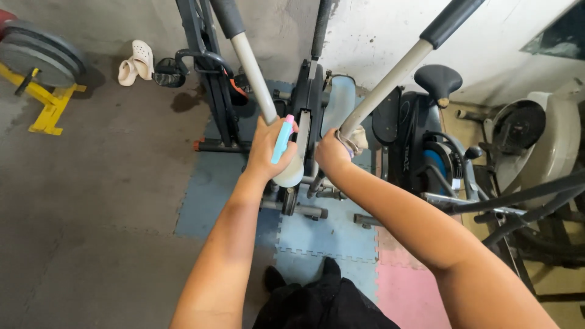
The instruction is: Wiping down elliptical machines and stationary exercise bikes with a spray cleaner and a cloth.
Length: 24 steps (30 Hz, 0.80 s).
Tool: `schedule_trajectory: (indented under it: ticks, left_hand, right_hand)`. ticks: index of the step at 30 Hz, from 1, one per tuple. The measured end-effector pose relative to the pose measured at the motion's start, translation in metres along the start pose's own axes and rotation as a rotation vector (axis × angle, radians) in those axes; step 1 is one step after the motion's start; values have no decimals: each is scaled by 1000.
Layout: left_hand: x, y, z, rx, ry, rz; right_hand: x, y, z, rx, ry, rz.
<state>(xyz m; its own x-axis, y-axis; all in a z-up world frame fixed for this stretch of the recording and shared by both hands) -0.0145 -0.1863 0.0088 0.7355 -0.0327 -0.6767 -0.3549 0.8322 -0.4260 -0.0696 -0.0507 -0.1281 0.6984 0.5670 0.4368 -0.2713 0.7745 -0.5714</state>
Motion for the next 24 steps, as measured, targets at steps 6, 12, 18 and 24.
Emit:
schedule_trajectory:
  ticks: [6, 12, 18, 24]
  left_hand:
    - [2, -4, 1, 33, 55, 6]
    - [2, -1, -8, 62, -1, -13]
    - [2, 4, -15, 65, -108, -64]
    - [1, 4, -16, 123, -125, -81]
  right_hand:
    - [-44, 49, -33, -41, 45, 21]
    - [-82, 103, -80, -155, 24, -15]
    - [-89, 108, -103, -203, 14, -149]
    - [-117, 148, -145, -73, -53, -112]
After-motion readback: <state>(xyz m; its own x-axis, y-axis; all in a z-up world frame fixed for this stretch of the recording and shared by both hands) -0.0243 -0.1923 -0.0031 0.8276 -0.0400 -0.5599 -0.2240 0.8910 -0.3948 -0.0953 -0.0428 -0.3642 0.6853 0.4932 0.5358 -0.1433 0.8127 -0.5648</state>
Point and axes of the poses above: each hand's wrist, its own x-axis away from the middle knuckle, its own y-axis out of the palm, z = x × y, the point moved 8 cm from there along -x, towards the middle knuckle, and after that the axes turned 5 degrees about -x, right-handed, at the moved point
